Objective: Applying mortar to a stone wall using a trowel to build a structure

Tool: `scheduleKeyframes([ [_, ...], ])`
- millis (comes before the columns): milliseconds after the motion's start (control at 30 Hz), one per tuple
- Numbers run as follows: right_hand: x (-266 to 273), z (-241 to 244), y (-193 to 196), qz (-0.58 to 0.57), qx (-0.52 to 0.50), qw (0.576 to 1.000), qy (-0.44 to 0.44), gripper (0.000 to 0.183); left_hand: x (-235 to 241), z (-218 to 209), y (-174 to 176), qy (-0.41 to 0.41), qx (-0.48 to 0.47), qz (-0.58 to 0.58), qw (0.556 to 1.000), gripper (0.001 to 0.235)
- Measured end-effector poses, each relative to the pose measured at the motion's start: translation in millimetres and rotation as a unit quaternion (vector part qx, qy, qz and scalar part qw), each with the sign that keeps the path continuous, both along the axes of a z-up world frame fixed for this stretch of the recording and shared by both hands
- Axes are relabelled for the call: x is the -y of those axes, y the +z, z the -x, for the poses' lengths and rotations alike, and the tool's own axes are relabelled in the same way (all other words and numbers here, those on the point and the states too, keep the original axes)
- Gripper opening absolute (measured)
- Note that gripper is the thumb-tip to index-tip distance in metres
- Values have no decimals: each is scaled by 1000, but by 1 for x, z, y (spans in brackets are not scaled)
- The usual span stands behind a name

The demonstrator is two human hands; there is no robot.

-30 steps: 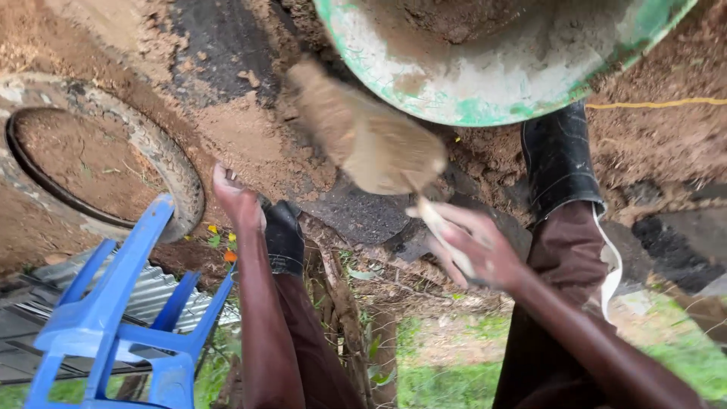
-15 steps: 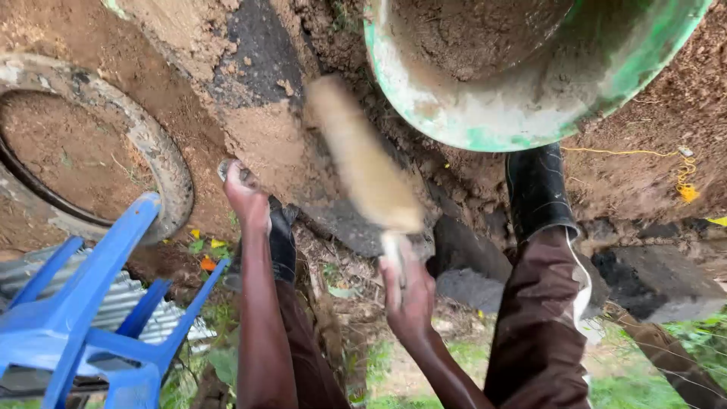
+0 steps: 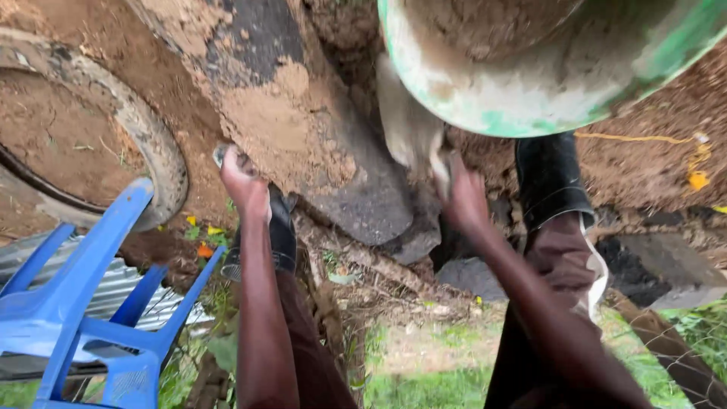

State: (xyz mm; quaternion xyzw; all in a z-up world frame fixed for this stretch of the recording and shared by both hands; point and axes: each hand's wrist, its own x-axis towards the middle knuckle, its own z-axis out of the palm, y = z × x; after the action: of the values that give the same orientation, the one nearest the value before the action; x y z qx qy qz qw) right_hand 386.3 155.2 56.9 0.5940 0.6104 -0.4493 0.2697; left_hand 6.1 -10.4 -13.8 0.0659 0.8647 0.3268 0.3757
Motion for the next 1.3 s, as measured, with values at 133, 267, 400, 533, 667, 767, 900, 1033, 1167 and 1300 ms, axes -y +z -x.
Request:
scheduleKeyframes([
  [133,-26,28,-89,-67,0,997,-31,33,-10,1,12,69,11,78,995,60],
  [267,-16,19,-120,-148,-44,988,-12,50,-23,3,20,88,35,126,988,96],
  [400,-33,70,-86,-37,15,993,-112,56,-19,1,21,44,13,97,994,99],
  [533,-52,135,-101,32,69,979,-192,28,-5,1,9,70,24,88,993,107],
  [667,-36,125,-213,-187,-149,948,-212,30,-15,1,12,46,9,9,999,87],
  [767,-98,147,-71,3,-199,951,-236,59,-27,-4,22,58,6,-32,998,15],
  [900,-77,124,-116,155,-204,959,-118,59,-27,-9,38,64,13,71,995,103],
  [1033,-53,98,-219,94,-158,970,-156,88,9,4,-14,72,8,-60,996,80],
  [1167,-82,91,-64,186,-226,941,-167,57,10,8,0,88,18,45,995,116],
  [1300,-88,105,41,246,-112,799,-538,37,36,21,-34,0,13,-139,990,44],
])
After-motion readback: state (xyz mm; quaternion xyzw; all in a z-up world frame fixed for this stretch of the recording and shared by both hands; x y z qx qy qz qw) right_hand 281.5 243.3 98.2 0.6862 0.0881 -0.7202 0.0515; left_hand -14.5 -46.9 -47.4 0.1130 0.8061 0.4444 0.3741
